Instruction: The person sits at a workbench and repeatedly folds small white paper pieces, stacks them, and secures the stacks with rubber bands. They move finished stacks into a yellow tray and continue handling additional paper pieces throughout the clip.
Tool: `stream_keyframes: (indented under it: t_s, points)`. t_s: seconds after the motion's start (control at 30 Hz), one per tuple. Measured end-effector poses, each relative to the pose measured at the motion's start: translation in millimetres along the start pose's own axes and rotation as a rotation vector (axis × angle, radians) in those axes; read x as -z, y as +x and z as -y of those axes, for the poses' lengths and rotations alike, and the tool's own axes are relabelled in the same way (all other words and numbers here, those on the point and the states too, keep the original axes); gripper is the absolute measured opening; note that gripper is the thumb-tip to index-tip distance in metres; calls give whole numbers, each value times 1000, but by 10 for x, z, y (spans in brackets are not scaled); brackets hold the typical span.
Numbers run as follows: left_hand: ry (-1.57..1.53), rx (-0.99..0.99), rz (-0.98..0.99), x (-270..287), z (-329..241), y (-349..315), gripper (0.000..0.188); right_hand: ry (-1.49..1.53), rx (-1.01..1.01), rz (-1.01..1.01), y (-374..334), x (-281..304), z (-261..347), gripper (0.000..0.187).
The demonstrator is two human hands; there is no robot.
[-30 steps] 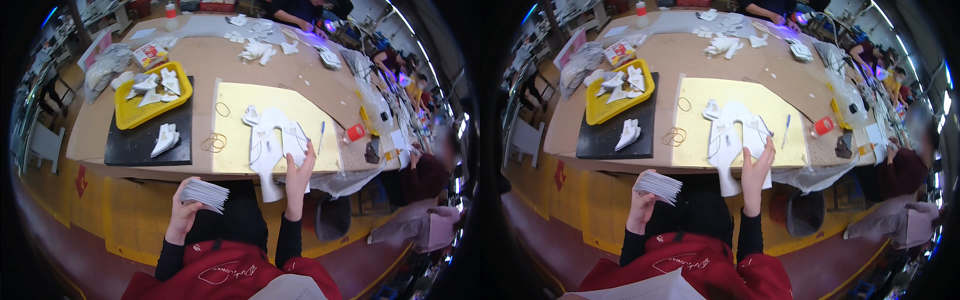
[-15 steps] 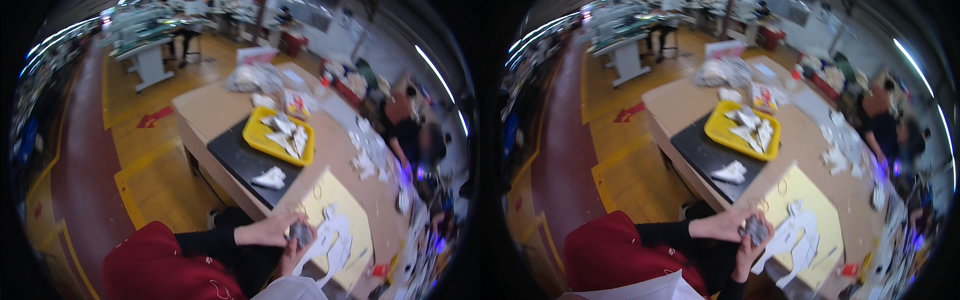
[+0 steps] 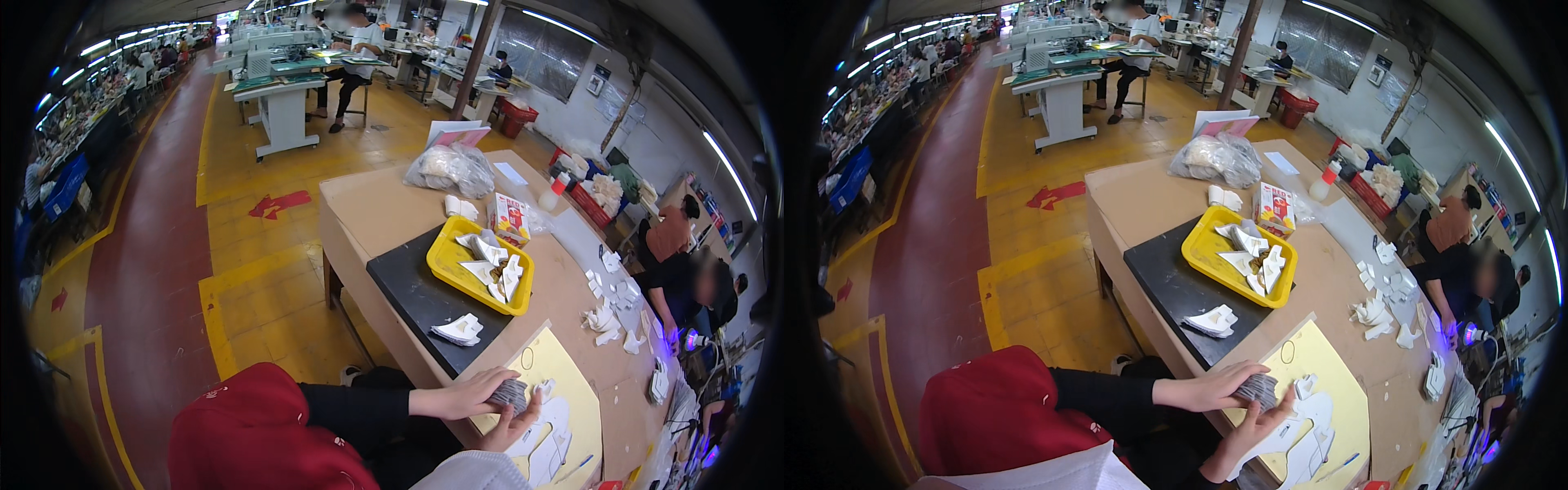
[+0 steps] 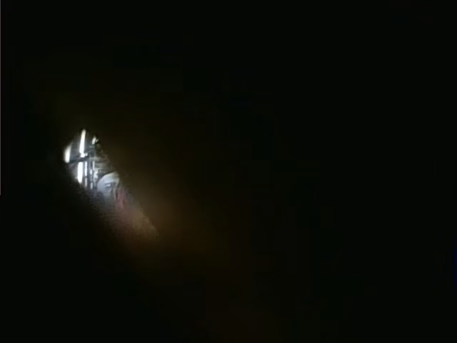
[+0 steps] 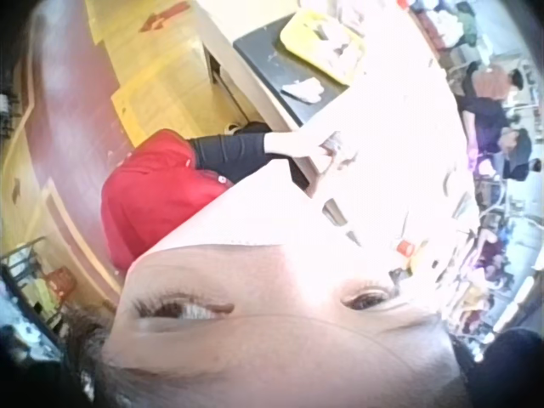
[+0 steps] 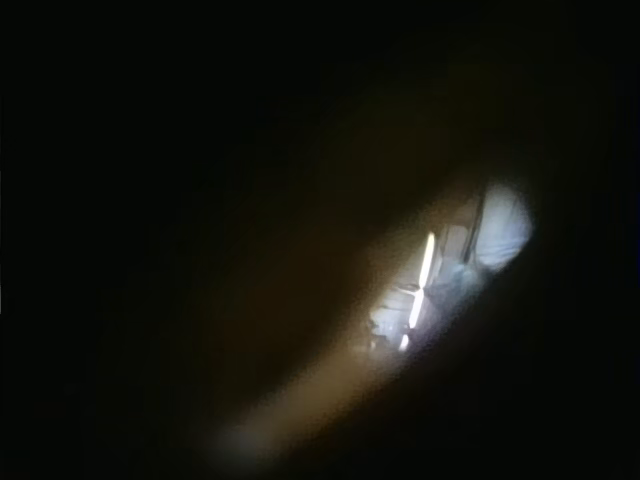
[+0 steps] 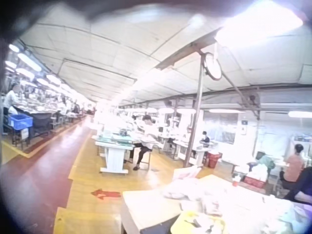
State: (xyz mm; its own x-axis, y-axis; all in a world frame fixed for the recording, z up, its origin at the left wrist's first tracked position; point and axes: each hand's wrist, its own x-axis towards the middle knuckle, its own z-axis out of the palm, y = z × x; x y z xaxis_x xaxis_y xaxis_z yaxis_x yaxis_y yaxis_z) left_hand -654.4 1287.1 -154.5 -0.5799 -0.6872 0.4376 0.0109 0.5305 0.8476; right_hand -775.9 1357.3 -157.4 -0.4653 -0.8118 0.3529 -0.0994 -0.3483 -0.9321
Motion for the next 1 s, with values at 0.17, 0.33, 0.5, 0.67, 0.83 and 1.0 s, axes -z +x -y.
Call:
stream_keyframes:
  t_s: [0.17, 0.33, 0.5, 0.67, 0.83, 1.0]
  points:
    - [332, -41, 168, -72, 259, 83, 71, -355, 58, 71, -19, 75, -111, 81]
    - [243, -43, 95, -307, 421, -248, 70, -268, -130, 85, -231, 4, -188, 79]
    - [232, -166, 27, -368, 559, -62, 59, -678, 47, 114, -202, -5, -372, 75]
    - [280, 25, 281, -126, 459, 43, 72, -430, 8, 91, -91, 19, -270, 70]
    - [259, -20, 283, -148, 475, 26, 78, -653, 27, 95, -219, -11, -343, 89]
    - [313, -1, 385, -46, 415, 31, 80, -357, -97, 39, -285, -30, -321, 95]
